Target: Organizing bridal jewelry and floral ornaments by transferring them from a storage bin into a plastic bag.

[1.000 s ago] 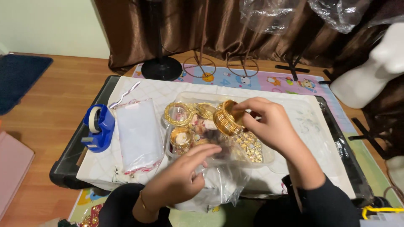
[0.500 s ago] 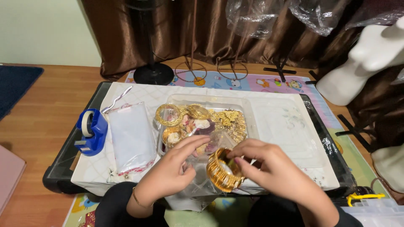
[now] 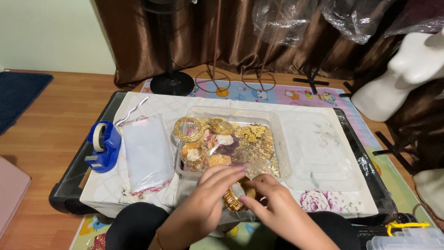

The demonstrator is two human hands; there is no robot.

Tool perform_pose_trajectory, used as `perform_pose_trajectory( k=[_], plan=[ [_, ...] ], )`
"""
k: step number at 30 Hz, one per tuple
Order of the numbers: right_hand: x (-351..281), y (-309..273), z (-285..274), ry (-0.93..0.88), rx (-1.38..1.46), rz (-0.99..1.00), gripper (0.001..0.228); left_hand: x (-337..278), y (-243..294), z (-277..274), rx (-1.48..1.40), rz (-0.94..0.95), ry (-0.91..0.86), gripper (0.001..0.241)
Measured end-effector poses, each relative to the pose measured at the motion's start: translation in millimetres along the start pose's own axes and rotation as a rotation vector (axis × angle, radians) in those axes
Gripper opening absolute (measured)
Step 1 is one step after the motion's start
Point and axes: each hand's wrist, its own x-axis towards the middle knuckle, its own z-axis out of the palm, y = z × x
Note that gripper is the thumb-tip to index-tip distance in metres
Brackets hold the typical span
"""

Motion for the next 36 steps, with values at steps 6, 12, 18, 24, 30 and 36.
perform_pose_trajectory(
  k=[6,12,18,24,30,36],
  plan=[
    [4.9,47.1,48.2,-0.003,0.018,-0.211,0.039,-12.7,-19.9,35.3,0.058,0.097,-0.013,0.066],
    [42.4,164.3,170.3,-0.012,-0.154,0.032,0.036,-20.5,-31.3,52.6,0.029,0.053,-0.163,0.057],
    [76.2,109.1,141.9,-0.067,-0.220,0.200,0.038,-31.6,-56.6,74.5,0.106,0.123,-0.175,0.052],
    [88.6,28.8,92.3,0.068,0.525,0.799,0.027,-38.6,-60.8,96.4,0.215,0.083,-0.039,0.029],
    [93.8,-9.4,69.8,0.113,0.570,0.739,0.032,-37.7,-61.4,98.4,0.249,0.143,0.029,0.028],
    [112.2,5.5,82.9,0.111,0.604,0.361,0.039,-42.9,-76.4,115.5,0.316,0.303,0.197,0.013]
  ],
)
